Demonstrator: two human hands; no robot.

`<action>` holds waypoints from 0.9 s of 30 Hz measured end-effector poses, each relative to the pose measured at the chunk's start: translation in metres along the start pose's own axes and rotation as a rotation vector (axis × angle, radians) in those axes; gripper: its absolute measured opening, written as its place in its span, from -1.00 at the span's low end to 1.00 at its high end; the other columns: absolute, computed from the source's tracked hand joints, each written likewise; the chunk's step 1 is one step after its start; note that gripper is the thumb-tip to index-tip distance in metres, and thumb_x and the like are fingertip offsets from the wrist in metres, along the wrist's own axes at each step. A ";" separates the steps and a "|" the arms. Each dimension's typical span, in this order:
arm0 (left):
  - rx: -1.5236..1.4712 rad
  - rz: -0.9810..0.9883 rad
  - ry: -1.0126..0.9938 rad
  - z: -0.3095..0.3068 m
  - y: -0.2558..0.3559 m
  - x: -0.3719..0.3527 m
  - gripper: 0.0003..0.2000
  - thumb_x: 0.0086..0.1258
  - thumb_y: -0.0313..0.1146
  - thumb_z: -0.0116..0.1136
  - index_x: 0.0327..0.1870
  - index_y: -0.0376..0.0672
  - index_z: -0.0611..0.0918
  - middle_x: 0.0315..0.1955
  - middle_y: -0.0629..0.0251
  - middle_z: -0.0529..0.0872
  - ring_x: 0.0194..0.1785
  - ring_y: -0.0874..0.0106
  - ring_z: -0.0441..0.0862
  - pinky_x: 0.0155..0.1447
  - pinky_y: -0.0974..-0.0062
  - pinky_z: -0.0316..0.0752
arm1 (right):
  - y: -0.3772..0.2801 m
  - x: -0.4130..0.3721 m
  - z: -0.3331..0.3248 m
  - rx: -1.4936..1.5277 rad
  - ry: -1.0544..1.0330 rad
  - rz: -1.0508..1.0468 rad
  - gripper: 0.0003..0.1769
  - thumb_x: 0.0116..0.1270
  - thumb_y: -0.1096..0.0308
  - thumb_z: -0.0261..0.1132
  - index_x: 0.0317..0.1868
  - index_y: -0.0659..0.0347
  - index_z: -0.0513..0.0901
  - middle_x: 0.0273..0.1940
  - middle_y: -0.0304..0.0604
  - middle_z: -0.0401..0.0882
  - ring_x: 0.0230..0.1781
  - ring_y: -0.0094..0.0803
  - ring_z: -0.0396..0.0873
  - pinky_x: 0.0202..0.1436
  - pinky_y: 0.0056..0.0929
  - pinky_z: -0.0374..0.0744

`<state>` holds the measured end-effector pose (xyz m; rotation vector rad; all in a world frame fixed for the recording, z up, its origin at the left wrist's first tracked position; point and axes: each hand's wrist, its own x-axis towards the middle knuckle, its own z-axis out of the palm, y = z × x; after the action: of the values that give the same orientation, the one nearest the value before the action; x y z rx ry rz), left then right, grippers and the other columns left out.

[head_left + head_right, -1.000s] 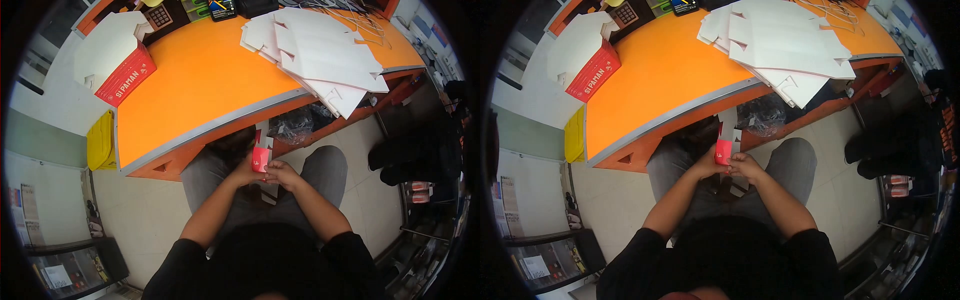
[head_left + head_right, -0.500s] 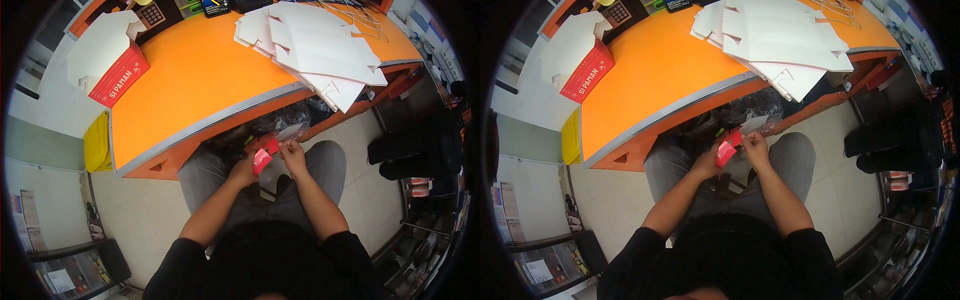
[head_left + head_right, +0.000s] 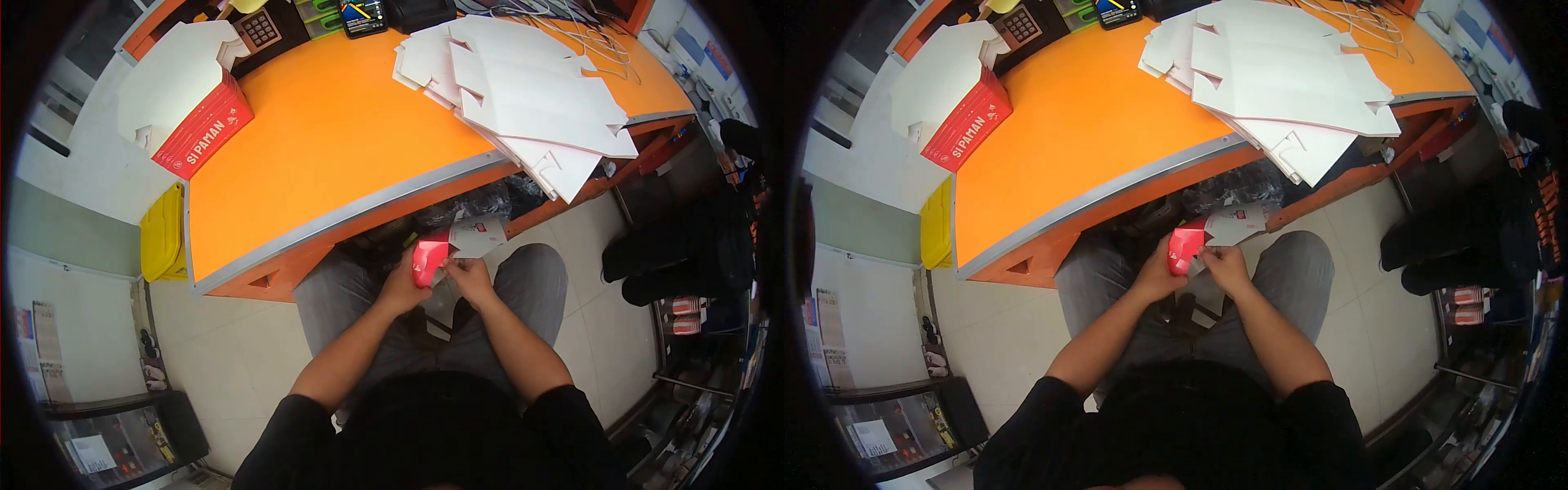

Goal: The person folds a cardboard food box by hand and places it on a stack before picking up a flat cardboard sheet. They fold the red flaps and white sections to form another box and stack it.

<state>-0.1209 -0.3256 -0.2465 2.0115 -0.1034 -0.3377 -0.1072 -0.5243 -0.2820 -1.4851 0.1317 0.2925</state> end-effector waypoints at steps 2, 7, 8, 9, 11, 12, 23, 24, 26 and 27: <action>0.051 0.002 0.023 0.001 0.001 0.000 0.08 -0.03 -0.47 0.44 0.65 -0.04 0.14 0.35 -0.08 0.56 0.38 -0.04 0.56 0.38 0.18 0.52 | -0.001 -0.001 -0.002 0.015 -0.032 0.016 -0.93 0.50 0.46 0.35 -0.17 0.28 0.64 -0.36 -0.30 0.63 -0.36 -0.57 0.57 -0.25 -0.55 0.52; 0.068 0.016 0.024 0.000 0.003 -0.002 0.05 0.00 -0.44 0.47 0.62 -0.15 0.17 0.39 -0.03 0.51 0.44 0.03 0.52 0.44 0.24 0.46 | 0.001 -0.003 0.001 0.053 -0.037 -0.055 -0.96 0.42 0.51 0.33 -0.20 0.30 0.64 -0.39 -0.26 0.63 -0.37 -0.55 0.58 -0.29 -0.48 0.51; 0.083 0.031 0.031 0.001 0.001 -0.002 0.05 0.00 -0.44 0.47 0.62 -0.15 0.17 0.39 -0.03 0.51 0.44 0.03 0.51 0.45 0.23 0.46 | 0.005 -0.002 0.001 0.051 -0.046 -0.055 -0.97 0.42 0.52 0.32 -0.20 0.30 0.64 -0.38 -0.26 0.63 -0.37 -0.55 0.58 -0.29 -0.47 0.51; 0.092 0.040 0.037 0.001 0.001 -0.001 0.05 -0.01 -0.44 0.46 0.62 -0.15 0.17 0.38 -0.03 0.52 0.45 0.03 0.50 0.45 0.23 0.45 | 0.009 0.000 0.000 0.048 -0.056 -0.057 -0.97 0.41 0.52 0.32 -0.19 0.30 0.63 -0.37 -0.26 0.63 -0.37 -0.54 0.58 -0.30 -0.47 0.51; 0.111 0.058 0.053 0.002 0.001 -0.003 0.05 -0.02 -0.44 0.46 0.62 -0.15 0.16 0.37 -0.04 0.52 0.47 0.03 0.48 0.46 0.22 0.44 | 0.019 0.000 0.003 0.042 -0.061 -0.026 -0.96 0.44 0.54 0.32 -0.18 0.26 0.60 -0.34 -0.30 0.60 -0.36 -0.55 0.57 -0.27 -0.49 0.52; 0.081 0.035 0.034 0.003 0.002 -0.004 0.05 -0.02 -0.44 0.46 0.62 -0.16 0.17 0.37 -0.04 0.53 0.46 0.02 0.48 0.46 0.22 0.44 | 0.022 -0.003 0.004 0.040 -0.063 -0.011 -0.94 0.45 0.54 0.32 -0.17 0.23 0.59 -0.33 -0.33 0.58 -0.35 -0.56 0.56 -0.25 -0.50 0.53; -0.039 0.060 0.046 0.013 -0.007 0.000 0.00 0.03 -0.40 0.46 0.59 -0.20 0.18 0.28 -0.04 0.59 0.38 0.02 0.56 0.41 0.21 0.49 | 0.006 -0.013 0.016 -0.035 0.021 -0.108 -0.78 0.37 0.41 0.51 -0.10 0.23 0.62 -0.24 -0.33 0.58 -0.21 -0.54 0.52 -0.11 -0.46 0.54; -0.059 0.051 0.044 0.013 -0.006 0.001 -0.01 0.04 -0.40 0.46 0.58 -0.20 0.18 0.28 -0.03 0.59 0.38 0.03 0.56 0.40 0.22 0.49 | -0.004 -0.015 0.018 -0.006 0.026 -0.094 -0.80 0.37 0.43 0.51 -0.15 0.20 0.62 -0.26 -0.34 0.56 -0.24 -0.55 0.51 -0.13 -0.48 0.52; -0.099 0.033 0.039 0.012 -0.004 0.002 -0.02 0.06 -0.40 0.47 0.58 -0.21 0.19 0.28 -0.02 0.58 0.39 0.06 0.56 0.40 0.24 0.50 | -0.007 -0.012 0.016 -0.024 0.006 -0.078 -0.78 0.37 0.43 0.51 -0.12 0.19 0.60 -0.23 -0.34 0.57 -0.22 -0.55 0.52 -0.10 -0.47 0.53; -0.129 0.046 0.027 0.012 -0.006 0.003 -0.01 0.05 -0.40 0.47 0.59 -0.20 0.18 0.32 -0.06 0.54 0.43 0.02 0.51 0.43 0.21 0.47 | -0.010 -0.011 0.017 -0.032 -0.004 -0.071 -0.77 0.37 0.43 0.51 -0.11 0.19 0.59 -0.21 -0.34 0.57 -0.21 -0.55 0.52 -0.08 -0.47 0.53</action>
<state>-0.1219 -0.3340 -0.2573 1.8829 -0.1083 -0.2806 -0.1162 -0.5095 -0.2679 -1.5174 0.0717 0.2414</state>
